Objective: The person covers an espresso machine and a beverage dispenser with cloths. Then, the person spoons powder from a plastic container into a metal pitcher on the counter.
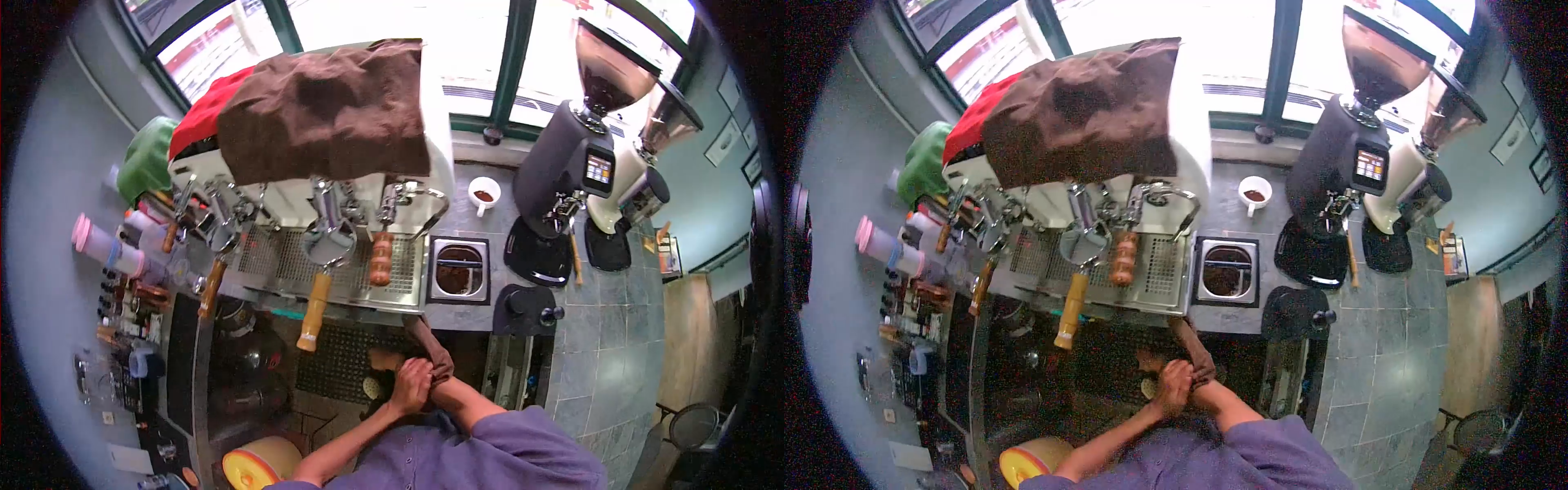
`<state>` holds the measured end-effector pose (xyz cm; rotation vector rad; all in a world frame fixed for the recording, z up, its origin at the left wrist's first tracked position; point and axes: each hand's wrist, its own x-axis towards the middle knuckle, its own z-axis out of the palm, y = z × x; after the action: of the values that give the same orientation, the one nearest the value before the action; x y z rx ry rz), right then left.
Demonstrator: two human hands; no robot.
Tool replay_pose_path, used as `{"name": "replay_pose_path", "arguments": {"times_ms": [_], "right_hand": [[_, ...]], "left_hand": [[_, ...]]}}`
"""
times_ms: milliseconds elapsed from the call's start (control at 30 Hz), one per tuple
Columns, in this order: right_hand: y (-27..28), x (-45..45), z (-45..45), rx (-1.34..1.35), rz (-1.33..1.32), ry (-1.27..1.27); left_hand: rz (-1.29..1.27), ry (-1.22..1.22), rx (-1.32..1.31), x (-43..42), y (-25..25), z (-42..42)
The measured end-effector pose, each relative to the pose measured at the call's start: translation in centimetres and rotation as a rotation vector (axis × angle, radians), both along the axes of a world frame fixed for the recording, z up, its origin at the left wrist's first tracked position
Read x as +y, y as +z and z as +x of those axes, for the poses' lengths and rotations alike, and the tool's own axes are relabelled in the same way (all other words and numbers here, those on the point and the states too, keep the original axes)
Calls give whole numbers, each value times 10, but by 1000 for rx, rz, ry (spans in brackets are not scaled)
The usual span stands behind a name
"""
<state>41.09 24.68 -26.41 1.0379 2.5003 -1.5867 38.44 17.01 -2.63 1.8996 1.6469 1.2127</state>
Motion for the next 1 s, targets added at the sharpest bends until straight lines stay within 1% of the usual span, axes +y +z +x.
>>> {"name": "replay_pose_path", "arguments": {"times_ms": [33,67,133,167,233,267,333,367,400,433,467,500,533,567,600,633,667,733,767,800,833,867,900,933,1000], "right_hand": [[7,-3,-10,7,34,49],[10,-7,-14,1,66,90],[14,-10,-20,-65,127,182],[19,-7,-23,-124,163,231],[17,-3,-16,-264,225,333],[16,3,-12,-330,249,382],[15,11,-9,-457,292,470],[8,17,-7,-529,314,517],[-3,22,-5,-607,334,553],[-26,24,0,-659,355,570],[-48,25,7,-692,370,570],[49,24,7,-438,336,478],[46,28,4,-447,349,463],[13,30,5,-459,476,479],[-21,25,6,-470,598,500],[-9,10,-3,320,781,-60],[5,9,-9,355,756,-267],[117,4,-30,489,664,-683],[133,-2,-22,361,610,-662],[138,-9,-9,143,563,-523],[141,-16,-2,-44,531,-381],[143,-29,2,-206,512,-228],[143,-37,2,-330,502,-77],[141,-46,1,-397,509,3],[136,-61,-1,-466,523,103]], "left_hand": [[15,13,-64,-7,-21,-7],[7,31,-71,-14,-31,-13],[189,17,48,-18,-44,-32],[198,25,44,-14,-51,-42],[191,-62,64,-16,-68,-56],[197,-64,56,-15,-77,-62],[107,-18,110,-15,-101,-76],[-22,9,254,-21,-109,-86],[-8,-8,248,-20,-98,-96],[-22,-9,215,-20,-91,-105],[-45,4,112,-21,-90,-110],[-79,27,-54,-22,-94,-113],[-108,59,-241,-19,-99,-110],[-126,94,-412,-16,-99,-100],[-118,119,-473,-12,-97,-88],[-100,143,-487,-10,-96,-76],[-69,153,-456,-8,-94,-68],[1,119,-326,-9,-92,-63],[37,93,-248,-14,-87,-64],[43,73,-183,-15,-78,-66],[-19,33,-116,-20,-67,-68],[-16,35,-113,-16,-73,-78],[-213,-69,-273,-7,-97,-91],[-410,-177,-432,-7,-113,-103],[6,-219,-409,-25,-146,-116]]}}
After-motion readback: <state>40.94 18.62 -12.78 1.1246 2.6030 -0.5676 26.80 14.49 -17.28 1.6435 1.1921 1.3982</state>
